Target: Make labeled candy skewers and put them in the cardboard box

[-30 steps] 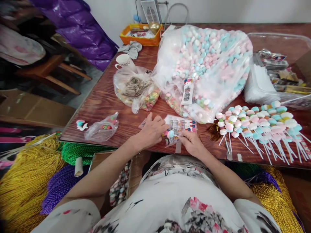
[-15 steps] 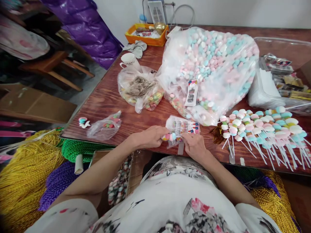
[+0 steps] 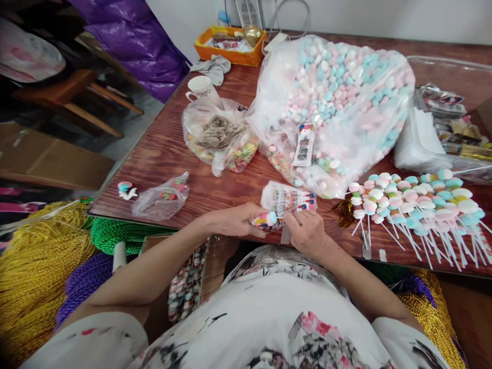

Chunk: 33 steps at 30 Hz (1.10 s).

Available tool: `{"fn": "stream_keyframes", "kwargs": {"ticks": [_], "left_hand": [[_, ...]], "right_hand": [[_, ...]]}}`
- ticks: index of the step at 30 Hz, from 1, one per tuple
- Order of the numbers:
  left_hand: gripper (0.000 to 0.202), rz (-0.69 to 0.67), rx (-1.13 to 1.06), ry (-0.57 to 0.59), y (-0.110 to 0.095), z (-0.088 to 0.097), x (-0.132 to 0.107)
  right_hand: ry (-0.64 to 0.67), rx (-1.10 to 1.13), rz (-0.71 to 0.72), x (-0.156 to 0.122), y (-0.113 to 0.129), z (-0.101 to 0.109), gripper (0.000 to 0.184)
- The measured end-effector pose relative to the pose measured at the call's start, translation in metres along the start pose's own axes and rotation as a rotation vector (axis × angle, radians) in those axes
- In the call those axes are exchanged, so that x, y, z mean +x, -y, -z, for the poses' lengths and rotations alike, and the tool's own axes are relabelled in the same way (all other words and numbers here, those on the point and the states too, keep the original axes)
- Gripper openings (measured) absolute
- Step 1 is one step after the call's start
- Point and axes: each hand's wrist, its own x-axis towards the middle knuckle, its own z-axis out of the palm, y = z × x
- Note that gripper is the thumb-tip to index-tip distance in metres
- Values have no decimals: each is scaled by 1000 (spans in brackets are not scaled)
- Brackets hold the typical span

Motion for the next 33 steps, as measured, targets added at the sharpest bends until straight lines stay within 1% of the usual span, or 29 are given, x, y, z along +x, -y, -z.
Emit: {"fn": "stream_keyframes", "kwargs": {"ticks": [3,5,8,10,13,16,18,20,22,24,26,28,31,33], "left_hand": [[21,-3,-57,-37,4,-6,3],[23,10,-44,-64,4,-9,4],[24,72,82,-80,-1,-12,6],[24,105,184,-83,-5,-14,7],[22,96,286,-97,-8,-20,11],[18,80,396,-158,-5,-25,14],[16,77,464,-221,-3,-27,13],[13,89,509,-307,-1,-26,10],[16,125,544,-390,0,-25,7],[15,144,558,-416,1,-26,6],[9,122,534,-405,1,-29,9],[8,67,485,-400,2,-34,15],[25,-26,417,-424,1,-41,21],[31,-86,377,-468,1,-39,17]], "right_hand": [[19,-7,-41,-5,10,0,21],[22,-5,-62,-6,13,0,20],[43,32,-59,-5,13,0,19],[66,75,-10,-4,13,-1,18],[87,143,42,1,15,-7,18],[106,156,52,10,17,-13,18],[139,145,48,15,15,-12,18],[174,161,-9,18,7,-6,18],[182,207,-91,18,-2,3,17],[170,249,-119,16,-8,8,18],[177,255,-78,15,-6,8,19],[199,229,-29,15,2,1,18],[231,186,-5,16,10,-12,18],[240,177,-12,14,7,-16,19]]}}
